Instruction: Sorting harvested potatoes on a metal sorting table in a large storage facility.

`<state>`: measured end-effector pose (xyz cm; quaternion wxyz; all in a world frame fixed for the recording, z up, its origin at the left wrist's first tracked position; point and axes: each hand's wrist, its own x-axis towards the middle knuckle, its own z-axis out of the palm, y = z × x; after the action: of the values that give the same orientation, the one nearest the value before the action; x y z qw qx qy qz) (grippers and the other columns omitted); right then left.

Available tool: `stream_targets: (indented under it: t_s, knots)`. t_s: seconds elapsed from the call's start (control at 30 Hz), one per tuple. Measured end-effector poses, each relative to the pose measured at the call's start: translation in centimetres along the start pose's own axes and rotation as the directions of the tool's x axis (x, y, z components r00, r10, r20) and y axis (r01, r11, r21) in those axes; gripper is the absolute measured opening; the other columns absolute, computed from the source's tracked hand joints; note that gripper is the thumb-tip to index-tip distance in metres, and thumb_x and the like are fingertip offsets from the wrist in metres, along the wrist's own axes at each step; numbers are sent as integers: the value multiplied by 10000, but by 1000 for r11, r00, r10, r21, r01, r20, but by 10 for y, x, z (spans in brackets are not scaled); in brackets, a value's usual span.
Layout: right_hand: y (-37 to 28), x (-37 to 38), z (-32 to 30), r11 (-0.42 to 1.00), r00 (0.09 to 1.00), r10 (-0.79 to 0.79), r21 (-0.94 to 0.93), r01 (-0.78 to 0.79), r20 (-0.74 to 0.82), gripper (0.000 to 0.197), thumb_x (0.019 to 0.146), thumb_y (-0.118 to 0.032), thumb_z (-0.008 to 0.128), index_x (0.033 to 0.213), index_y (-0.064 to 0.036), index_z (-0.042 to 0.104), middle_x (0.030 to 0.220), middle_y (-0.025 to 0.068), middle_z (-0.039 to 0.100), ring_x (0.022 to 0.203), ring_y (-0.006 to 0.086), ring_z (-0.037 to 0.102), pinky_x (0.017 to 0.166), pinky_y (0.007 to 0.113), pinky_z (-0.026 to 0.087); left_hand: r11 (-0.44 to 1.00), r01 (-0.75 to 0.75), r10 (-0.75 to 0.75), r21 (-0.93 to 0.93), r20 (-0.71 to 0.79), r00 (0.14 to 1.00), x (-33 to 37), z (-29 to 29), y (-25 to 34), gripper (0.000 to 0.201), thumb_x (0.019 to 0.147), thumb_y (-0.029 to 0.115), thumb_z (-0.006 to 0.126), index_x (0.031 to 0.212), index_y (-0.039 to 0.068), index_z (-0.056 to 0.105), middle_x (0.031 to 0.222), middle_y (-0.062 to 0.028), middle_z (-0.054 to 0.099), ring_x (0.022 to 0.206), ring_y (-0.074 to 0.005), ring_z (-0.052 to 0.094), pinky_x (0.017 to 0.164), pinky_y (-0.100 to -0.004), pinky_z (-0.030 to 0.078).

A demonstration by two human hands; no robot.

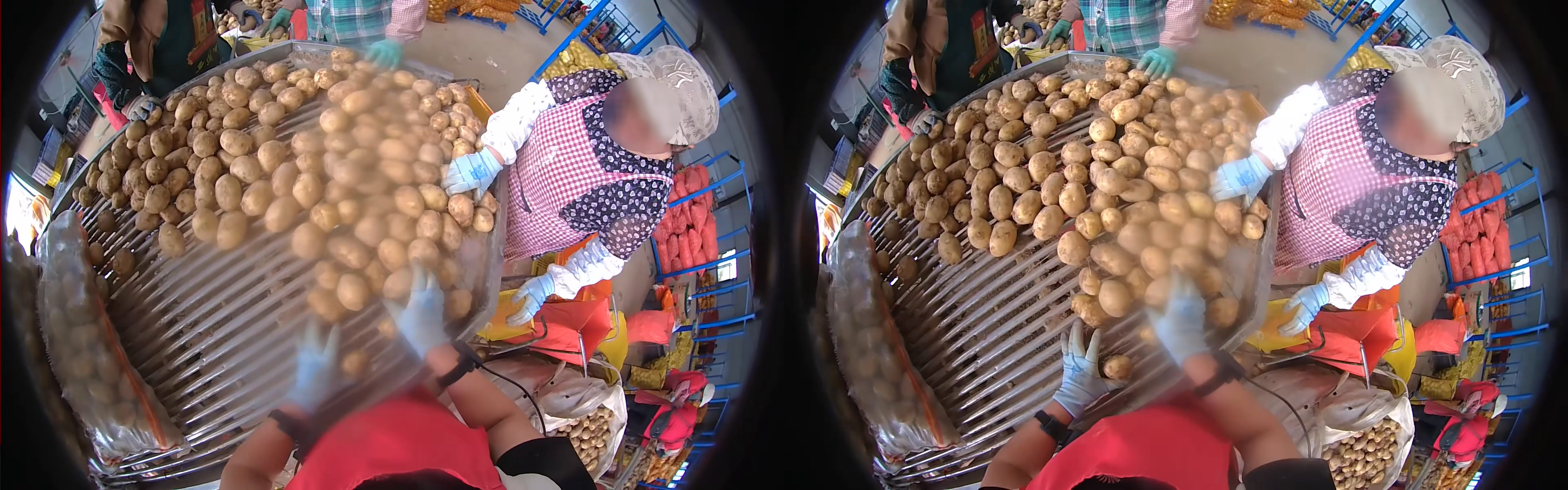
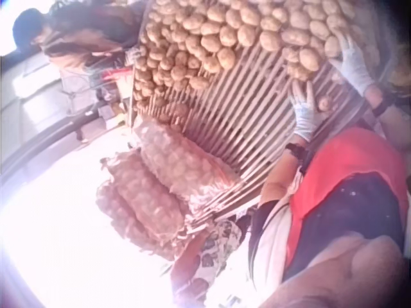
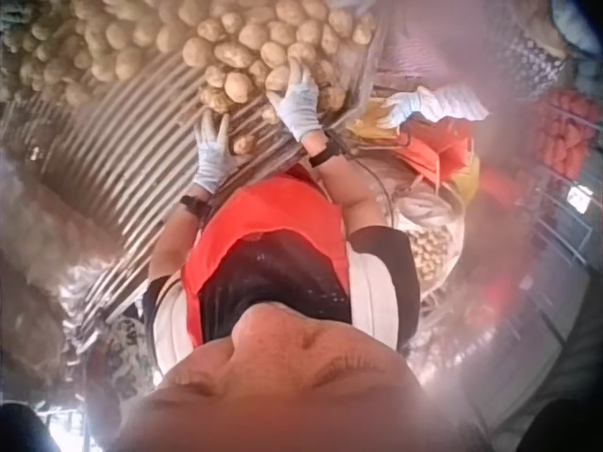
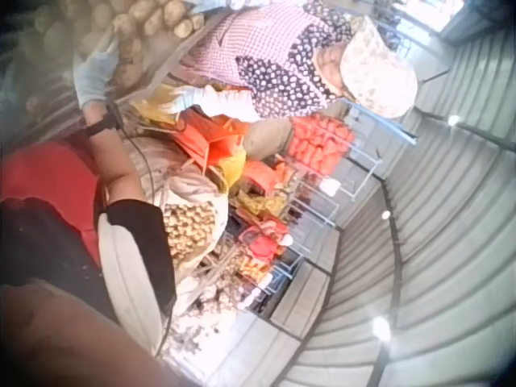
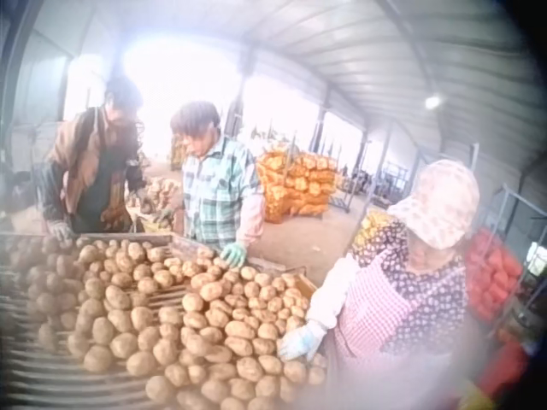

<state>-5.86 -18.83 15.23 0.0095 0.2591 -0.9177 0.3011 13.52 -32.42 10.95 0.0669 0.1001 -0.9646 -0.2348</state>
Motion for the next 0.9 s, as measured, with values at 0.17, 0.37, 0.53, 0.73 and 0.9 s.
stream_targets:
  t_s: [0.17,0.37,0.53,0.73,0.9]
  knots:
    - [18,6,6,999,1000,4,54,-3,-16,760,695,-171,801,1345,-10,442,1159,261,536,1103,429,536,929,494,478,964,60,-110,-258,-186,976,73,3,-1,1238,537,534,879,1489,43,258,1501,-350,214,1362,-527,279,1115,-594,280]
    - [44,30,2,938,973,229,273,-213,-28,486,742,-186,795,1113,-39,518,1091,176,547,1020,330,554,877,450,497,964,-28,-26,-264,-198,980,121,-1,0,1023,612,472,874,1423,59,408,1483,-266,336,1339,-458,360,1111,-519,334]
    - [39,40,-48,-325,787,286,828,-456,546,324,904,-247,640,1150,-60,543,1072,31,615,955,164,584,822,311,501,949,24,-87,-314,-187,978,109,-18,-6,809,693,442,839,1324,41,528,1428,-214,442,1312,-391,427,1099,-469,360]
    - [38,13,-58,377,928,251,855,-356,275,470,974,-492,502,1236,-105,550,967,28,619,756,146,592,555,246,470,950,64,-115,-307,-150,982,94,-30,11,598,753,287,797,1249,36,577,1369,-169,505,1246,-344,478,1058,-441,402]
    - [41,-12,-80,-344,651,489,814,-467,580,475,1001,-534,433,1175,-114,570,759,28,611,569,136,559,442,260,429,927,143,-219,-348,-190,957,71,-32,-18,481,780,159,713,1221,25,578,1306,-211,520,1210,-388,481,1030,-468,396]
